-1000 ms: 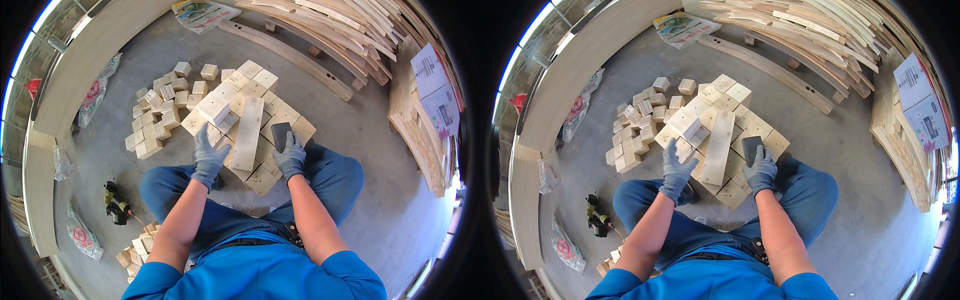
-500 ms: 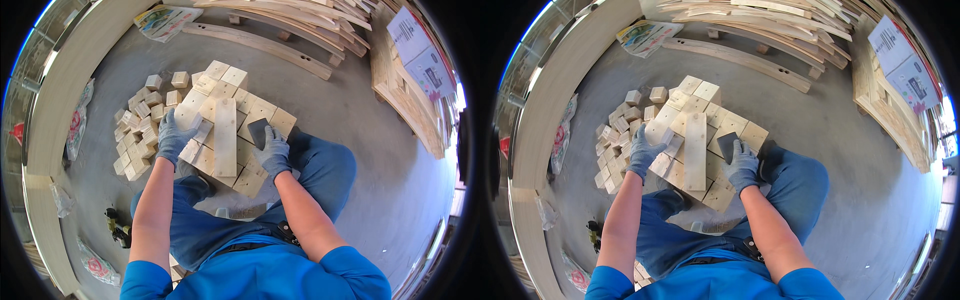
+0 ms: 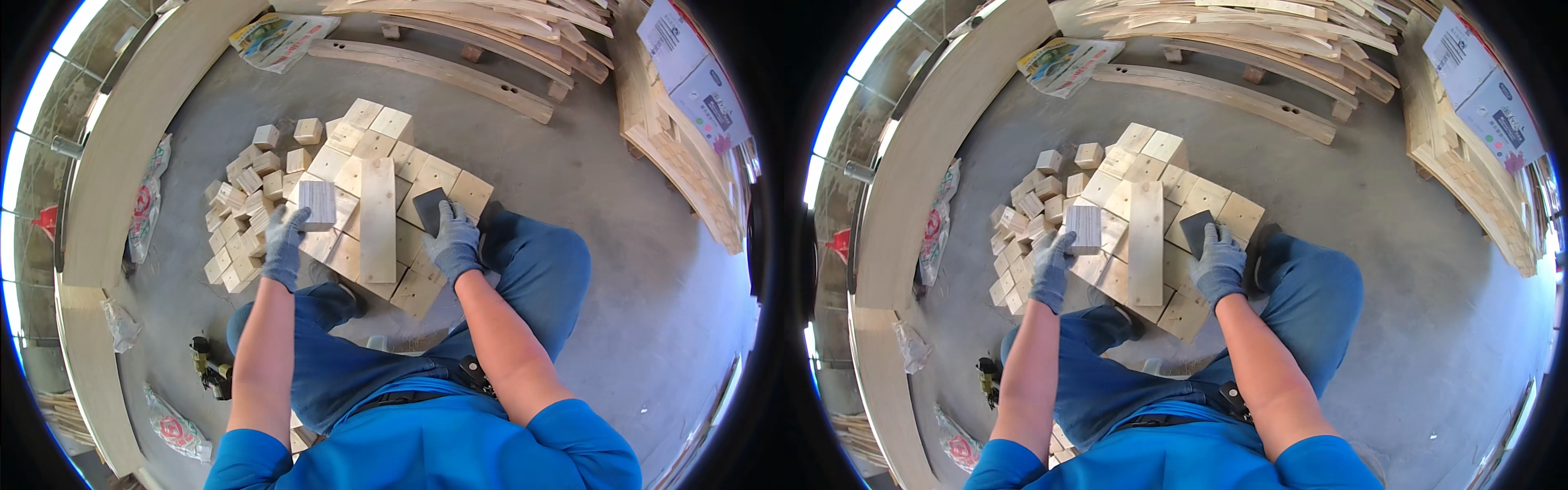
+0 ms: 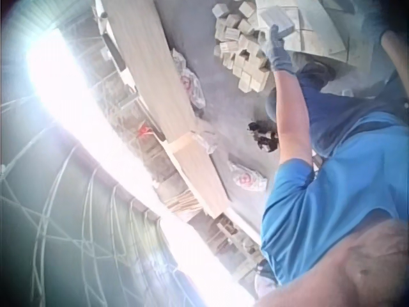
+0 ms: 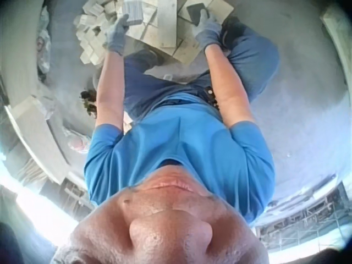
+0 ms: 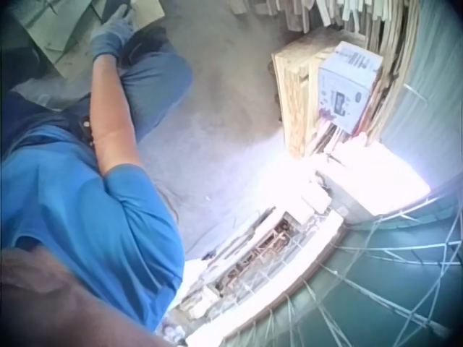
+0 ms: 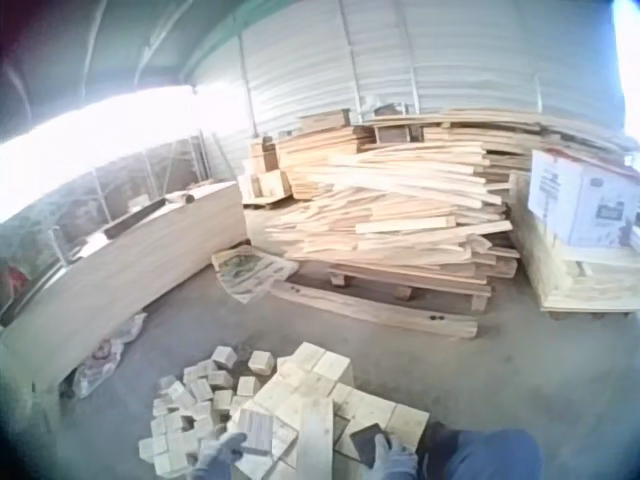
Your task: The person sits on the floor and sands small wooden blocks using a sanding block. They pick up blocks from a pile, sand each one, and place them back down. The person wears gloves and uses a handheld sanding block to smooth the surfaces of the wood pieces.
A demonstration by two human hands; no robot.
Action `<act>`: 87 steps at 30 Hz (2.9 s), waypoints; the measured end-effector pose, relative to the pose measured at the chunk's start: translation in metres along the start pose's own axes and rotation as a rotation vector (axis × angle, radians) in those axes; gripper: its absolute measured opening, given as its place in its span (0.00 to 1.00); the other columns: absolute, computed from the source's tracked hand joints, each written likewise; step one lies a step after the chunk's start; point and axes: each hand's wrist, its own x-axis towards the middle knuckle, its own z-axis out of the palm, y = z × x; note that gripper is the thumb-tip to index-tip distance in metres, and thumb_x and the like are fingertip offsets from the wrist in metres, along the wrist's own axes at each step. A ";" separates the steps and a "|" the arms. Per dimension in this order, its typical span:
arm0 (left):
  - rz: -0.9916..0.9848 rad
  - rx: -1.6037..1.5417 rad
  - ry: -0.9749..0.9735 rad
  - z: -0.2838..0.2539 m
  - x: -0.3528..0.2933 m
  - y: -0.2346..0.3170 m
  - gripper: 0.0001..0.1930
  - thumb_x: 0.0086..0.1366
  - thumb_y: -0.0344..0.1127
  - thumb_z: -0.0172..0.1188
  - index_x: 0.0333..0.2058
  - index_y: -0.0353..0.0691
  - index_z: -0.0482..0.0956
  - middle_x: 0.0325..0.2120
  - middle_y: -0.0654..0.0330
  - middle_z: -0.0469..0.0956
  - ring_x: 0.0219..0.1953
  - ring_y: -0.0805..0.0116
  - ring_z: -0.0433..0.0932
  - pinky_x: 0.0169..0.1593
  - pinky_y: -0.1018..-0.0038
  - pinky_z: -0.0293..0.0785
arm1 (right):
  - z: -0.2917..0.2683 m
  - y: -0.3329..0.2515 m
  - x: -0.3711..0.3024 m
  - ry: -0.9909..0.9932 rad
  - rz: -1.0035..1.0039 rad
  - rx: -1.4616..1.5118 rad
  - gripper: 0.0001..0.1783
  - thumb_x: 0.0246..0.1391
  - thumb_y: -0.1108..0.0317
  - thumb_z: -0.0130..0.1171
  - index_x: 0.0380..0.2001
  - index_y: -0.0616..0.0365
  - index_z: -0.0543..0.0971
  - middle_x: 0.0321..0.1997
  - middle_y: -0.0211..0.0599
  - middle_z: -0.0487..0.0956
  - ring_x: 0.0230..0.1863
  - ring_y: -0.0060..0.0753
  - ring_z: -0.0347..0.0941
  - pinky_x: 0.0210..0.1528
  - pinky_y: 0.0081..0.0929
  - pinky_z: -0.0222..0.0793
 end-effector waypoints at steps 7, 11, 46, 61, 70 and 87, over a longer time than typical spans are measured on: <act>-0.309 -0.597 -0.127 0.059 -0.092 -0.051 0.17 0.73 0.38 0.67 0.57 0.40 0.82 0.44 0.57 0.85 0.42 0.62 0.85 0.43 0.66 0.84 | -0.007 -0.006 0.000 -0.056 0.010 0.023 0.48 0.53 0.51 0.73 0.74 0.54 0.68 0.76 0.55 0.68 0.71 0.61 0.70 0.71 0.54 0.67; -0.290 -0.478 -0.125 0.083 -0.114 -0.046 0.23 0.73 0.41 0.67 0.62 0.40 0.78 0.45 0.57 0.84 0.42 0.63 0.85 0.42 0.67 0.84 | -0.002 -0.001 -0.001 -0.022 -0.015 0.029 0.48 0.53 0.51 0.74 0.73 0.54 0.69 0.76 0.54 0.68 0.71 0.62 0.70 0.71 0.52 0.68; 0.392 0.265 -0.403 0.070 -0.091 -0.066 0.71 0.38 0.46 0.88 0.79 0.40 0.55 0.69 0.44 0.71 0.72 0.51 0.70 0.75 0.66 0.65 | -0.062 -0.040 -0.083 0.056 -0.580 0.189 0.49 0.52 0.60 0.78 0.74 0.59 0.68 0.71 0.68 0.69 0.69 0.70 0.68 0.72 0.58 0.65; 0.564 0.286 -0.308 0.078 -0.088 -0.087 0.56 0.48 0.53 0.84 0.71 0.40 0.65 0.67 0.42 0.70 0.70 0.41 0.70 0.73 0.58 0.67 | -0.047 -0.092 -0.089 0.029 -0.712 -0.162 0.45 0.49 0.60 0.75 0.72 0.52 0.73 0.76 0.62 0.66 0.67 0.68 0.70 0.68 0.61 0.66; 0.522 0.287 -0.290 0.081 -0.090 -0.086 0.59 0.47 0.55 0.84 0.73 0.38 0.62 0.69 0.40 0.68 0.72 0.40 0.67 0.75 0.57 0.63 | -0.028 -0.141 -0.011 0.021 -0.576 -0.249 0.42 0.55 0.52 0.70 0.72 0.50 0.73 0.78 0.53 0.66 0.61 0.67 0.75 0.63 0.59 0.73; 0.560 0.236 -0.265 0.084 -0.095 -0.082 0.53 0.47 0.51 0.82 0.69 0.39 0.66 0.64 0.40 0.71 0.67 0.40 0.72 0.71 0.57 0.70 | -0.054 -0.078 -0.103 0.008 -0.720 -0.181 0.43 0.52 0.56 0.76 0.70 0.57 0.74 0.77 0.58 0.66 0.66 0.66 0.70 0.67 0.59 0.67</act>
